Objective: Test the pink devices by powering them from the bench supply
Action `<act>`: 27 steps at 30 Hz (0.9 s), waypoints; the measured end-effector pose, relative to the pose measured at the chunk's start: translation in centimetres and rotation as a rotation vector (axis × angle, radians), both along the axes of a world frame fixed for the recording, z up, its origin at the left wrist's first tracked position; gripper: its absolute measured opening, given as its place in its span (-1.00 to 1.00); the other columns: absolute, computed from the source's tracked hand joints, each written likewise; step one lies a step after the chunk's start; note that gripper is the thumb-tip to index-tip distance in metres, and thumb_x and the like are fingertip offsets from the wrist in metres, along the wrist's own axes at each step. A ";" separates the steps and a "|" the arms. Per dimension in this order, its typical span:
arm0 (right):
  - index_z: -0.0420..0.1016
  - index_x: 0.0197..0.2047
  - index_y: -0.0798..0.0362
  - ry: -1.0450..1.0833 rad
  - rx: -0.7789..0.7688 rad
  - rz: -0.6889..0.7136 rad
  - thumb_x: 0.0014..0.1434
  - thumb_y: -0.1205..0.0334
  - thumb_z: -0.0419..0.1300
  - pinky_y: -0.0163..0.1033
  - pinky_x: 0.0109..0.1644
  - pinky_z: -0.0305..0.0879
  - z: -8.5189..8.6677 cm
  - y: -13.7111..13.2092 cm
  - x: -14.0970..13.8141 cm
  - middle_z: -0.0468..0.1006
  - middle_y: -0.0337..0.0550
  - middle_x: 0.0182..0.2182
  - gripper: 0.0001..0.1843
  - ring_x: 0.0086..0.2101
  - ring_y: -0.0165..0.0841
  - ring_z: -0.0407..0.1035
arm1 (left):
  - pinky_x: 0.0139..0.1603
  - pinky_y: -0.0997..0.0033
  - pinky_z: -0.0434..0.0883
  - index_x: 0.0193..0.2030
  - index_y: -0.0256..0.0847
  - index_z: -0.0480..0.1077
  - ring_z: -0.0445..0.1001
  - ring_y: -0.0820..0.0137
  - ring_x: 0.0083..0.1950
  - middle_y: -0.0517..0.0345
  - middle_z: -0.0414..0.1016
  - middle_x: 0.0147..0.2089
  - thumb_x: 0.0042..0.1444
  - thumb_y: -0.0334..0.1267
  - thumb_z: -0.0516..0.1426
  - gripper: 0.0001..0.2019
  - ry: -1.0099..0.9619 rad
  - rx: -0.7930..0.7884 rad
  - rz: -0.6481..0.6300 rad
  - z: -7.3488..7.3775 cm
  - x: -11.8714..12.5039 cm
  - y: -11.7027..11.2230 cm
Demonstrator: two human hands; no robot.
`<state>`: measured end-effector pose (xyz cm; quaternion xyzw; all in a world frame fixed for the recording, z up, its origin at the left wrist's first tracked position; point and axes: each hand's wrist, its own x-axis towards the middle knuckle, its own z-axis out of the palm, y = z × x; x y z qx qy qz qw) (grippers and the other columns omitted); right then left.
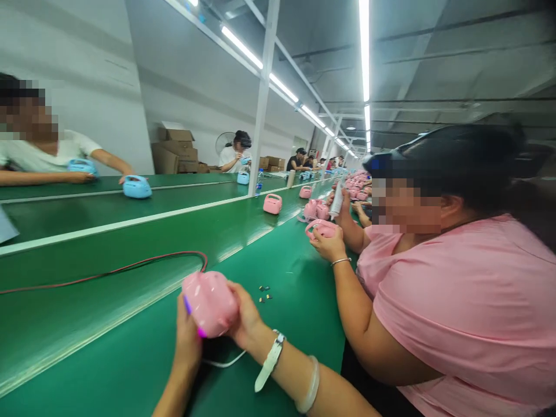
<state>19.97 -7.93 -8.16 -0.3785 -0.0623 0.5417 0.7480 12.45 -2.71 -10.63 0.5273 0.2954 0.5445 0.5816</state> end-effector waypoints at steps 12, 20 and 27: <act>0.48 -0.11 0.16 0.100 0.005 0.120 0.02 0.10 0.20 -0.17 -0.21 0.45 0.4 -1.6 0.7 0.59 -0.13 -0.46 -0.61 -0.34 -0.23 0.49 | 0.24 0.30 0.12 0.18 -0.23 0.13 0.20 0.21 0.21 -0.02 0.20 0.22 0.00 -0.13 0.14 -0.41 0.034 0.154 -0.003 0.4 0.5 -3.6; 0.52 -0.34 0.08 0.011 -0.080 0.136 -0.12 0.13 0.27 -0.05 -0.17 0.47 -1.7 -1.8 1.4 0.60 -0.07 -0.47 -0.74 -0.26 -0.07 0.50 | 0.22 0.33 0.17 0.15 -0.26 0.13 0.23 0.19 0.19 -0.07 0.24 0.18 -0.07 -0.07 0.16 -0.36 -0.100 -0.015 -0.089 -0.2 0.2 -3.5; 0.52 -0.30 0.09 0.007 -0.068 0.152 -0.19 0.12 0.31 -0.06 -0.19 0.49 -1.8 -1.5 1.3 0.61 -0.08 -0.46 -0.67 -0.26 -0.06 0.51 | 0.17 0.32 0.21 0.12 -0.27 0.14 0.26 0.15 0.14 -0.06 0.27 0.12 -0.11 -0.05 0.16 -0.35 -0.100 -0.042 -0.109 0.0 0.0 -3.5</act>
